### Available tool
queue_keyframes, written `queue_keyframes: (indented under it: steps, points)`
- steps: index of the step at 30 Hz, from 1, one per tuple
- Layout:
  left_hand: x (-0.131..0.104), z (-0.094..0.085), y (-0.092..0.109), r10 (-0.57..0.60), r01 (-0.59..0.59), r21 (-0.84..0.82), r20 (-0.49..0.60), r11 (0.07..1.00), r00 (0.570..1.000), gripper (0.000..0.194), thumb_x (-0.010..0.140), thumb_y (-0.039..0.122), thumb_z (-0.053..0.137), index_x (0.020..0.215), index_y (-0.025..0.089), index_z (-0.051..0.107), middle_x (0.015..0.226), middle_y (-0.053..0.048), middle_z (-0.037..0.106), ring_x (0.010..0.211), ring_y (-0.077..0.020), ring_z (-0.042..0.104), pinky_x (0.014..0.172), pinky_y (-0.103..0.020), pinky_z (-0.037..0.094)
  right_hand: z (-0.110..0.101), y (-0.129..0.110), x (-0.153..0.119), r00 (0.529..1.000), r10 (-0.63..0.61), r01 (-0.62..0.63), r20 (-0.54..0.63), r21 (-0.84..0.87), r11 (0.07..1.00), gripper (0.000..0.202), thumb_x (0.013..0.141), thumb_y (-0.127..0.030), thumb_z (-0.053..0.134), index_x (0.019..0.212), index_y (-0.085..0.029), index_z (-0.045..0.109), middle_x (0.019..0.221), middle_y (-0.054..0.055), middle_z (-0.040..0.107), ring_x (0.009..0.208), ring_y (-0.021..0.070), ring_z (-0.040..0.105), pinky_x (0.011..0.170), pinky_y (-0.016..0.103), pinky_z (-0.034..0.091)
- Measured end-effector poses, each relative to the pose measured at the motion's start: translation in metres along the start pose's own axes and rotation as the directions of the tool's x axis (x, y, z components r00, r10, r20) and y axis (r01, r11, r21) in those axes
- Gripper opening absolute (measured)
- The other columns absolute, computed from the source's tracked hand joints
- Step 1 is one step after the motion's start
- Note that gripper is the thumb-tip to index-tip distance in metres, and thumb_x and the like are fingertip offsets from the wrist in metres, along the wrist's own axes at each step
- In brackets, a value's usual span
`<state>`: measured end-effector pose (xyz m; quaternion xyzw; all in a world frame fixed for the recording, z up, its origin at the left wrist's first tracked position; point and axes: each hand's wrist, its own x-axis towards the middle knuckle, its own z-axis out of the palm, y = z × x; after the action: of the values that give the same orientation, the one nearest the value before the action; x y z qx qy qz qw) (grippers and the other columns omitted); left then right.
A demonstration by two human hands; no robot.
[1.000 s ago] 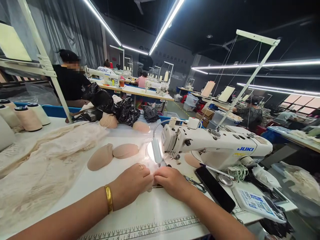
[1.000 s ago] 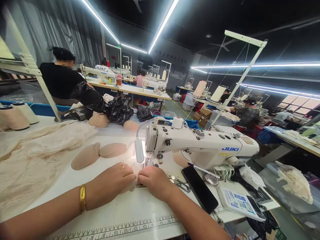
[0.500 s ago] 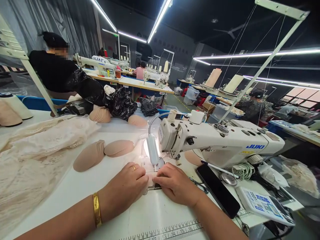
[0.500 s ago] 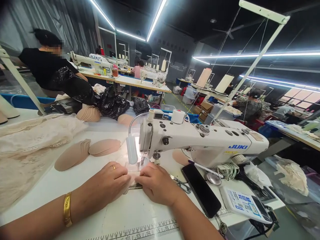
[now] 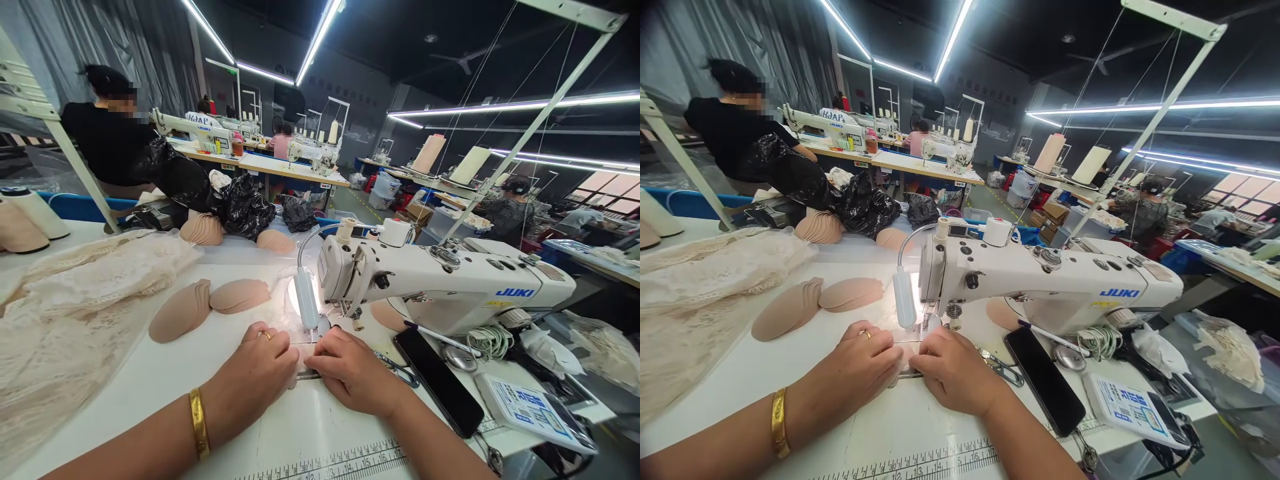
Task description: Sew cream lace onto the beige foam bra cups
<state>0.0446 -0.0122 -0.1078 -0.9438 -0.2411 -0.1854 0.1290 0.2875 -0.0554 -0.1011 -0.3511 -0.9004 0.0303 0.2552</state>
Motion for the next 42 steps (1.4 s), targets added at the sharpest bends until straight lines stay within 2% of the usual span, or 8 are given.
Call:
queue_keyframes:
  steps: [4, 10, 18, 20, 25, 31, 37, 42]
  points:
    - [-0.001, -0.001, 0.004, -0.028, 0.027, -0.046, -0.023, 0.999, 0.999, 0.026, 0.089, -0.003, 0.045, 0.081, 0.020, 0.053, 0.076, 0.001, 0.055, 0.068, -0.0204, 0.047, 0.085, -0.043, 0.030, 0.000, 0.000, 0.001, 1.000, 0.003, -0.003, 0.009, -0.012, 1.000, 0.038, 0.090, 0.000, 0.051, 0.114, -0.024, 0.068, 0.096, 0.005, 0.068, 0.088, 0.0217, 0.055, 0.075, 0.034, 0.051]
    - [-0.005, -0.001, 0.008, -0.044, 0.038, -0.086, -0.071, 0.996, 0.997, 0.024, 0.102, 0.010, 0.042, 0.089, 0.019, 0.060, 0.085, 0.000, 0.065, 0.078, -0.0210, 0.058, 0.094, -0.046, 0.029, 0.000, -0.001, 0.000, 1.000, 0.021, -0.021, 0.018, -0.003, 1.000, 0.035, 0.095, -0.004, 0.049, 0.118, -0.024, 0.067, 0.096, 0.005, 0.068, 0.088, 0.0222, 0.054, 0.076, 0.035, 0.052]
    - [-0.001, 0.030, -0.014, 0.028, -0.071, -0.213, -0.196, 0.974, 0.980, 0.016, 0.101, 0.018, 0.048, 0.090, 0.022, 0.060, 0.095, 0.002, 0.075, 0.077, -0.0178, 0.061, 0.102, -0.045, 0.030, 0.006, 0.002, -0.002, 0.996, 0.084, -0.084, 0.001, -0.009, 0.996, 0.031, 0.097, -0.006, 0.051, 0.119, -0.023, 0.065, 0.097, 0.006, 0.067, 0.087, 0.0224, 0.054, 0.076, 0.034, 0.051]
    - [0.005, 0.039, -0.021, 0.042, -0.085, -0.234, -0.181, 0.969, 0.983, 0.017, 0.100, 0.018, 0.048, 0.088, 0.022, 0.060, 0.095, 0.001, 0.076, 0.076, -0.0183, 0.060, 0.102, -0.046, 0.032, 0.008, 0.004, -0.002, 0.993, 0.115, -0.115, -0.007, -0.029, 0.993, 0.027, 0.099, -0.008, 0.050, 0.116, -0.022, 0.066, 0.094, 0.005, 0.066, 0.085, 0.0225, 0.053, 0.073, 0.034, 0.049]
    - [0.022, 0.049, -0.039, 0.120, -0.126, -0.240, -0.040, 0.963, 0.992, 0.013, 0.100, 0.021, 0.054, 0.092, 0.022, 0.064, 0.091, -0.002, 0.073, 0.079, -0.0217, 0.060, 0.105, -0.050, 0.035, 0.009, 0.005, -0.003, 0.982, 0.186, -0.189, -0.037, -0.090, 0.978, 0.022, 0.100, -0.010, 0.050, 0.110, -0.022, 0.066, 0.090, 0.005, 0.063, 0.083, 0.0225, 0.055, 0.066, 0.032, 0.043]
    - [0.037, 0.049, -0.060, 0.188, -0.168, -0.318, 0.034, 0.933, 0.982, 0.007, 0.096, 0.028, 0.064, 0.091, 0.023, 0.063, 0.093, -0.002, 0.073, 0.089, -0.0245, 0.063, 0.101, -0.043, 0.035, 0.012, 0.009, -0.003, 0.970, 0.236, -0.241, -0.059, -0.116, 0.963, 0.027, 0.098, -0.009, 0.052, 0.117, -0.022, 0.065, 0.092, 0.006, 0.064, 0.083, 0.0235, 0.057, 0.061, 0.031, 0.041]
    - [0.045, 0.040, -0.067, 0.237, -0.240, -0.327, -0.048, 0.914, 0.970, 0.005, 0.093, 0.019, 0.064, 0.094, 0.023, 0.062, 0.094, -0.001, 0.074, 0.087, -0.0235, 0.063, 0.091, -0.041, 0.033, 0.015, 0.012, -0.002, 0.966, 0.254, -0.258, -0.053, -0.104, 0.960, 0.027, 0.096, -0.008, 0.053, 0.117, -0.021, 0.064, 0.095, 0.007, 0.065, 0.082, 0.0235, 0.059, 0.061, 0.032, 0.042]
    - [0.047, 0.032, -0.064, 0.255, -0.261, -0.224, -0.058, 0.939, 0.965, 0.006, 0.093, 0.020, 0.065, 0.097, 0.023, 0.062, 0.097, -0.003, 0.074, 0.092, -0.0268, 0.063, 0.093, -0.044, 0.034, 0.014, 0.011, -0.003, 0.969, 0.242, -0.245, -0.044, -0.108, 0.963, 0.027, 0.095, -0.007, 0.053, 0.114, -0.022, 0.066, 0.093, 0.006, 0.063, 0.081, 0.0227, 0.058, 0.059, 0.030, 0.038]
